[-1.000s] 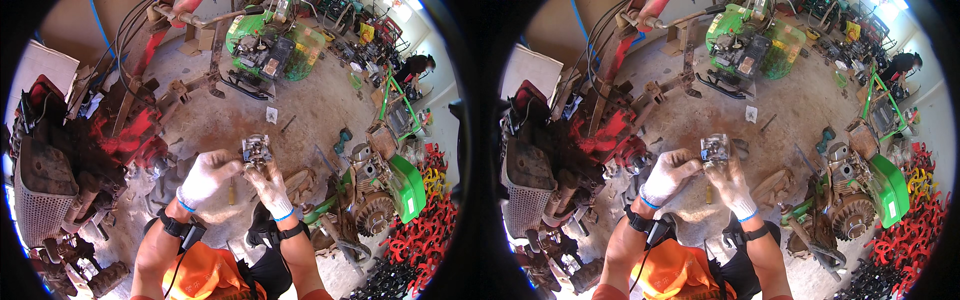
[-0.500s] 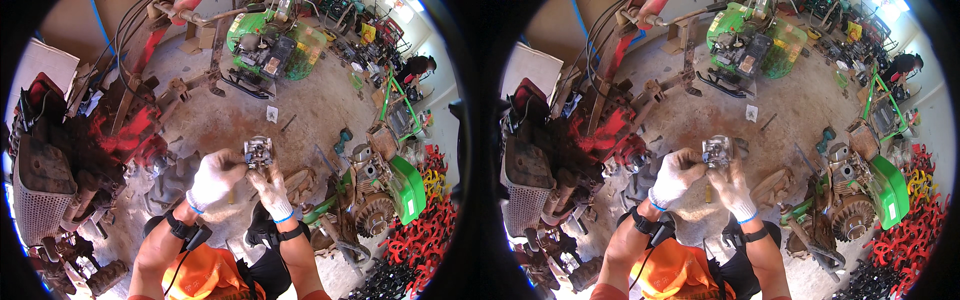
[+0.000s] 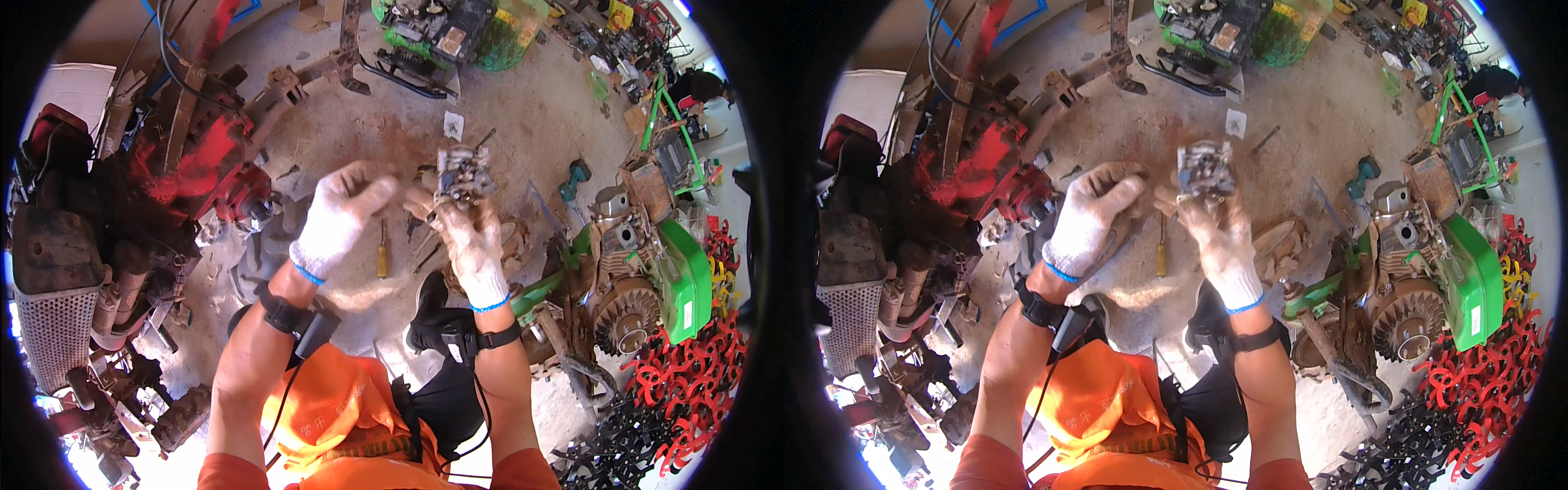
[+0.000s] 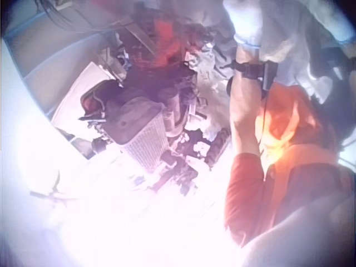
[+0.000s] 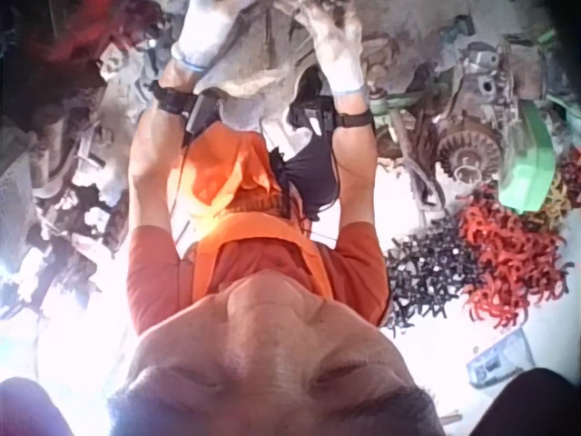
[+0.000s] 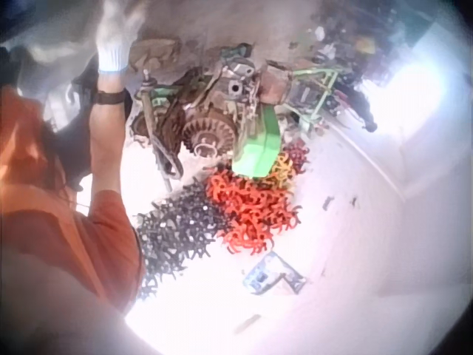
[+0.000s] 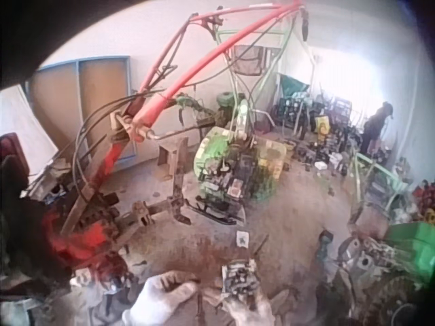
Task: The person holds a small metallic engine component and uses a yellow-handled screwdriver to adjust internal parts. The person repeatedly rotates the component and manipulates the screwdriver inside it while seated in a workshop.
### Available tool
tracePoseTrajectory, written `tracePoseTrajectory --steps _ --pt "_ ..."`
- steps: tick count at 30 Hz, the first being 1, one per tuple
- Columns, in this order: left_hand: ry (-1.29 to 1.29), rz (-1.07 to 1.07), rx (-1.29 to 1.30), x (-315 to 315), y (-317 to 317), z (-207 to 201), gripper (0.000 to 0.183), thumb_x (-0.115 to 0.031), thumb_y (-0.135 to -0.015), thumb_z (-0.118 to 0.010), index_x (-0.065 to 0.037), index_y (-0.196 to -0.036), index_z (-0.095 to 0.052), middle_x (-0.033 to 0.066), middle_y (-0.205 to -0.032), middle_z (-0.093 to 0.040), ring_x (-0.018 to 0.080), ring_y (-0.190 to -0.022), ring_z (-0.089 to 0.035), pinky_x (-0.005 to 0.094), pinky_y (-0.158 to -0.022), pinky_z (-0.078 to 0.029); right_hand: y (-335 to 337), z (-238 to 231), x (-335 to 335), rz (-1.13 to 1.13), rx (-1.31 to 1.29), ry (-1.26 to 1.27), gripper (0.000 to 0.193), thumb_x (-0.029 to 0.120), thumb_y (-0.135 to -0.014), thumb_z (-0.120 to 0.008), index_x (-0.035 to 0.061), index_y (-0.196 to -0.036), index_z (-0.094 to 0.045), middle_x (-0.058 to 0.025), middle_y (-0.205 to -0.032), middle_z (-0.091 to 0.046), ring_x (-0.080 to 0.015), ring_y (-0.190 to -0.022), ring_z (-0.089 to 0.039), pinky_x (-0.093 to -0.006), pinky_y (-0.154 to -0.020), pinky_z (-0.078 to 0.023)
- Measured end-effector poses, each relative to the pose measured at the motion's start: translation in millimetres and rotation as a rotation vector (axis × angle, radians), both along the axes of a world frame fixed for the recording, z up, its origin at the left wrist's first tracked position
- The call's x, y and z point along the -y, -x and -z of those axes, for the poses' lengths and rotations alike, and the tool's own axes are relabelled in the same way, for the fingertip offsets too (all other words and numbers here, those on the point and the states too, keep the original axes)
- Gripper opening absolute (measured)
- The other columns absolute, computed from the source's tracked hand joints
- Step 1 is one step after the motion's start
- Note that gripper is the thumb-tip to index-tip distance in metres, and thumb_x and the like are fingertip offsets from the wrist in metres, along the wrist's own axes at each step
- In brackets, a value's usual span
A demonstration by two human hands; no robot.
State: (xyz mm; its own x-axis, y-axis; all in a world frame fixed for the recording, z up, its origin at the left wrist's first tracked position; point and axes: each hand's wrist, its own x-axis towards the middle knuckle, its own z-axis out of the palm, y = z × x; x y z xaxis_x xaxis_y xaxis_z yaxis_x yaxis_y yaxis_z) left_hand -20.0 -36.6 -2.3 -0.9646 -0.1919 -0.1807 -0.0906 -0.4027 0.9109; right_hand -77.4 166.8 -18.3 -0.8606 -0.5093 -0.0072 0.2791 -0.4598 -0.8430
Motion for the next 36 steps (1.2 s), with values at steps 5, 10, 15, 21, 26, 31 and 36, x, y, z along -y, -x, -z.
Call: tracePoseTrajectory --steps 5,10,15,21,26,31,36 --pt "0.421 0.030 0.215 -1.0 -1.4 76.3 0.028 -0.015 -0.105 -0.070 0.005 -0.123 -0.074 0.0022 -0.095 -0.074 0.0099 -0.076 -0.061 0.0275 -0.068 -0.051 11.7 -3.8 -9.4 0.064 0.131 0.017 0.050 0.010 -0.106 -0.071 0.0023 -0.151 -0.048 -0.0241 -0.145 -0.064 -0.0410 -0.124 -0.072 -0.0541 -0.106 -0.062" --pt "0.942 0.288 0.465 -8.9 -38.2 209.4 0.029 -0.022 -0.099 -0.071 -0.005 -0.119 -0.080 0.0172 -0.108 -0.081 0.0297 -0.098 -0.078 0.0395 -0.091 -0.059 16.7 -3.4 -16.9 0.151 0.131 -0.045 0.053 0.018 -0.105 -0.074 0.0030 -0.150 -0.050 -0.0222 -0.143 -0.066 -0.0398 -0.123 -0.073 -0.0530 -0.105 -0.062" --pt "1.090 0.351 0.672 -15.5 -78.1 343.8 0.028 -0.024 -0.095 -0.070 -0.011 -0.117 -0.081 0.0206 -0.115 -0.079 0.0388 -0.111 -0.075 0.0450 -0.097 -0.058 16.2 -5.9 -27.3 0.170 0.211 -0.114 0.056 0.019 -0.105 -0.073 -0.0017 -0.150 -0.048 -0.0230 -0.138 -0.071 -0.0370 -0.119 -0.076 -0.0447 -0.104 -0.061" --pt "1.002 0.254 0.780 -30.3 -98.5 428.5 0.030 -0.022 -0.096 -0.068 -0.012 -0.124 -0.075 0.0243 -0.117 -0.076 0.0441 -0.116 -0.071 0.0506 -0.100 -0.055 9.6 -6.4 -43.1 0.188 0.287 -0.348 0.054 0.005 -0.103 -0.071 -0.0019 -0.151 -0.047 -0.0219 -0.139 -0.066 -0.0354 -0.123 -0.071 -0.0476 -0.104 -0.062" --pt "1.133 0.224 0.848 -32.8 -75.0 437.1 0.038 -0.035 -0.093 -0.074 -0.009 -0.121 -0.073 0.0236 -0.113 -0.077 0.0452 -0.112 -0.072 0.0513 -0.094 -0.058 11.7 1.2 -53.2 0.247 0.416 -0.312 0.060 -0.002 -0.099 -0.072 0.0027 -0.153 -0.047 -0.0173 -0.139 -0.066 -0.0282 -0.122 -0.070 -0.0405 -0.100 -0.063" --pt "1.207 0.347 0.964 -34.5 -58.1 439.1 0.031 -0.033 -0.093 -0.072 -0.012 -0.115 -0.074 0.0228 -0.115 -0.077 0.0457 -0.109 -0.073 0.0542 -0.094 -0.058 10.2 10.5 -66.5 0.255 0.387 -0.461 0.059 -0.004 -0.099 -0.072 0.0048 -0.153 -0.048 -0.0157 -0.136 -0.067 -0.0257 -0.120 -0.071 -0.0340 -0.093 -0.061" --pt "1.284 0.382 0.960 -32.2 -53.8 441.1 0.025 -0.027 -0.092 -0.071 -0.011 -0.111 -0.076 0.0238 -0.118 -0.077 0.0459 -0.112 -0.073 0.0536 -0.094 -0.058 10.2 17.6 -71.5 0.230 0.396 -0.383 0.059 -0.005 -0.100 -0.070 0.0035 -0.154 -0.047 -0.0157 -0.137 -0.066 -0.0269 -0.121 -0.070 -0.0368 -0.097 -0.062"
